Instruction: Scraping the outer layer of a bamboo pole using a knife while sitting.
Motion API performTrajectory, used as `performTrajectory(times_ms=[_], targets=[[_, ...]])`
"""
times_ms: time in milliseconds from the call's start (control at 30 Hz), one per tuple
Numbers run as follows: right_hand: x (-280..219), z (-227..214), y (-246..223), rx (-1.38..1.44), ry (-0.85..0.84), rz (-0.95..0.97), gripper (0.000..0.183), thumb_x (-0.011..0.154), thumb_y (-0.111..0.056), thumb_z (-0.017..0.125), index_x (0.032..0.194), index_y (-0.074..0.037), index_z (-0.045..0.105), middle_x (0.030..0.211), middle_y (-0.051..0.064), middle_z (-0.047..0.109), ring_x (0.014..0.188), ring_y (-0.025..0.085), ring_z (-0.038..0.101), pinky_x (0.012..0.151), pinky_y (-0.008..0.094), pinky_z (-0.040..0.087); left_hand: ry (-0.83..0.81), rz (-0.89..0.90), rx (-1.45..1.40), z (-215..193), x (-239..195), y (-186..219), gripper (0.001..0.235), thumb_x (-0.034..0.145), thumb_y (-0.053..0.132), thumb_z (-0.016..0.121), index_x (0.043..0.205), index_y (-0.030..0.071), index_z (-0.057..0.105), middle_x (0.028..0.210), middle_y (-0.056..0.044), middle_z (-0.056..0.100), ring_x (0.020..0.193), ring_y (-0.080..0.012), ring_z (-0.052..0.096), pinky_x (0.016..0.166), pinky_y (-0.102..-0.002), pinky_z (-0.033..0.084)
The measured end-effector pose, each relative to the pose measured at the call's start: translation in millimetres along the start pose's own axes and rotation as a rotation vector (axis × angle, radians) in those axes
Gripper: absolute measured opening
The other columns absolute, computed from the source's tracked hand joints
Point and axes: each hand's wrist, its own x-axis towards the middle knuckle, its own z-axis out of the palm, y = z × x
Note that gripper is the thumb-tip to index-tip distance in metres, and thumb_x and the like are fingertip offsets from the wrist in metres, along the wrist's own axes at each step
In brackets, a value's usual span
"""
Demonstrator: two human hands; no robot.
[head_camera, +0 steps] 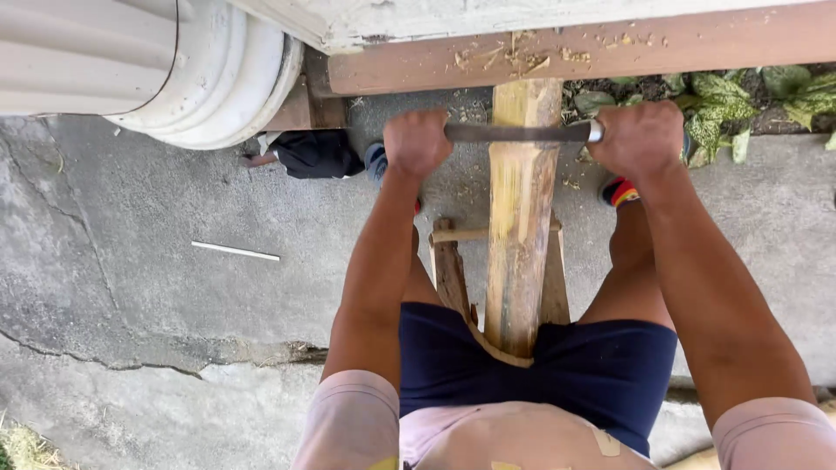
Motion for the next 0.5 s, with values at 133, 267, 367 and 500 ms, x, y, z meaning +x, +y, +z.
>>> performTrajectory(times_ms=[133,267,367,500], targets=[[-76,18,-23,-0.122,0.083,-0.069,0.031,0.098,-0.031,0.062,0.07,-0.017,0.063,0.052,-0.002,0.051,0.04,0.011,0.046,0.042,0.031,0.044,0.059,0.041,-0.062,37,-90,10,0.009,0.077,0.02,0.071,0.081,0.013,0.071,0.084,-0.011,0.074,0.077,-0.0323,0.072,0.069,-0.049,0.058],[-137,39,-46,0.125,0.356,-0.178,0.03,0.09,-0.025,0.066,0.063,-0.016,0.056,0.056,0.001,0.052,0.049,0.019,0.053,0.056,0.036,0.046,0.137,0.074,-0.139,54,-164,21,0.014,0.067,0.018,0.072,0.078,0.011,0.068,0.077,-0.009,0.071,0.073,-0.0297,0.07,0.062,-0.045,0.055],[-112,31,-34,0.149,0.395,-0.202,0.028,0.086,-0.022,0.066,0.062,-0.016,0.055,0.055,0.001,0.05,0.047,0.018,0.05,0.052,0.036,0.045,0.183,0.084,-0.136,58,-140,17,0.009,0.068,0.017,0.071,0.074,0.012,0.066,0.074,-0.007,0.069,0.068,-0.0277,0.069,0.059,-0.044,0.053],[-30,18,-3,-0.122,0.159,-0.134,0.045,0.103,-0.027,0.058,0.06,-0.02,0.055,0.047,-0.005,0.046,0.038,0.007,0.036,0.042,0.029,0.038,0.277,0.14,-0.094,47,-48,-9,0.01,0.077,0.018,0.073,0.071,0.014,0.066,0.07,-0.008,0.069,0.058,-0.0258,0.068,0.052,-0.042,0.053]])
